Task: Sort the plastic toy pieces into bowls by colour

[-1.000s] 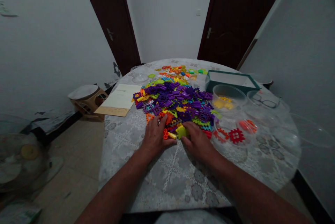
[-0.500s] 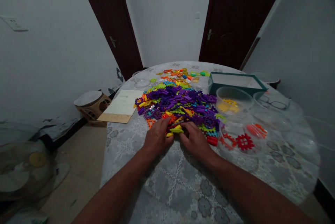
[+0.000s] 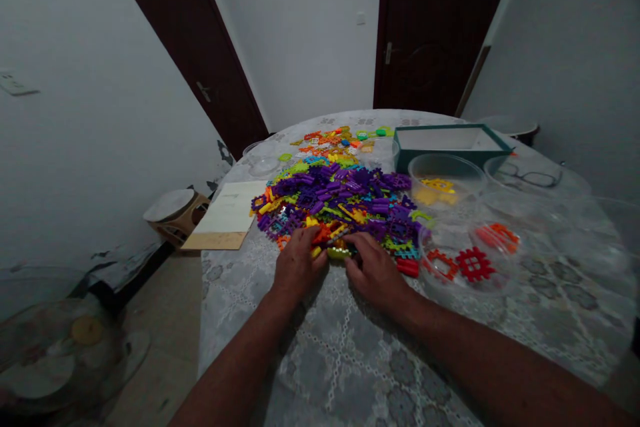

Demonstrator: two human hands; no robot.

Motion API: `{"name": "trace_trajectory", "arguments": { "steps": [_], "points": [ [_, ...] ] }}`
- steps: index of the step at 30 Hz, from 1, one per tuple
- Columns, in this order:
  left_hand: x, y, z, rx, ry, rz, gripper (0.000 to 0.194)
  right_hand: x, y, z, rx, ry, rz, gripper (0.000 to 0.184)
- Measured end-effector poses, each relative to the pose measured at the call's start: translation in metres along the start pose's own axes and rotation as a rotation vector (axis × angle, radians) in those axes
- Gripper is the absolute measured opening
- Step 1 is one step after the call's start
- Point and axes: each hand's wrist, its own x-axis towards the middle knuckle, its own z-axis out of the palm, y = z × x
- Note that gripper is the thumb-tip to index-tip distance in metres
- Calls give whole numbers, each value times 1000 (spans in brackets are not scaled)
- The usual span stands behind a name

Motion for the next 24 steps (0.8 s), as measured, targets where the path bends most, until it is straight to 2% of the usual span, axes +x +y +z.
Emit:
{"name": "trace_trajectory", "arguments": {
  "steps": [6, 13, 15, 19, 21, 24],
  "points": [
    [8, 0, 1, 69, -67, -7, 57, -2, 1, 1, 22, -17, -6, 39],
    [11, -5, 1, -181, 40, 8, 50, -1, 0, 0, 53, -8, 11, 41],
    [12, -6, -3, -301, 84, -44, 48, -1, 0, -1, 62, -10, 21, 41],
    [15, -2, -15, -574, 119, -238, 47, -1, -1, -1, 78, -7, 42, 43],
    [18, 5, -21, -639, 104, -302, 49, -1, -1, -1, 89, -1, 41, 44],
    [26, 17, -32, -665, 70, -326, 49, 0, -2, -1, 99, 15, 49, 47]
  ]
}}
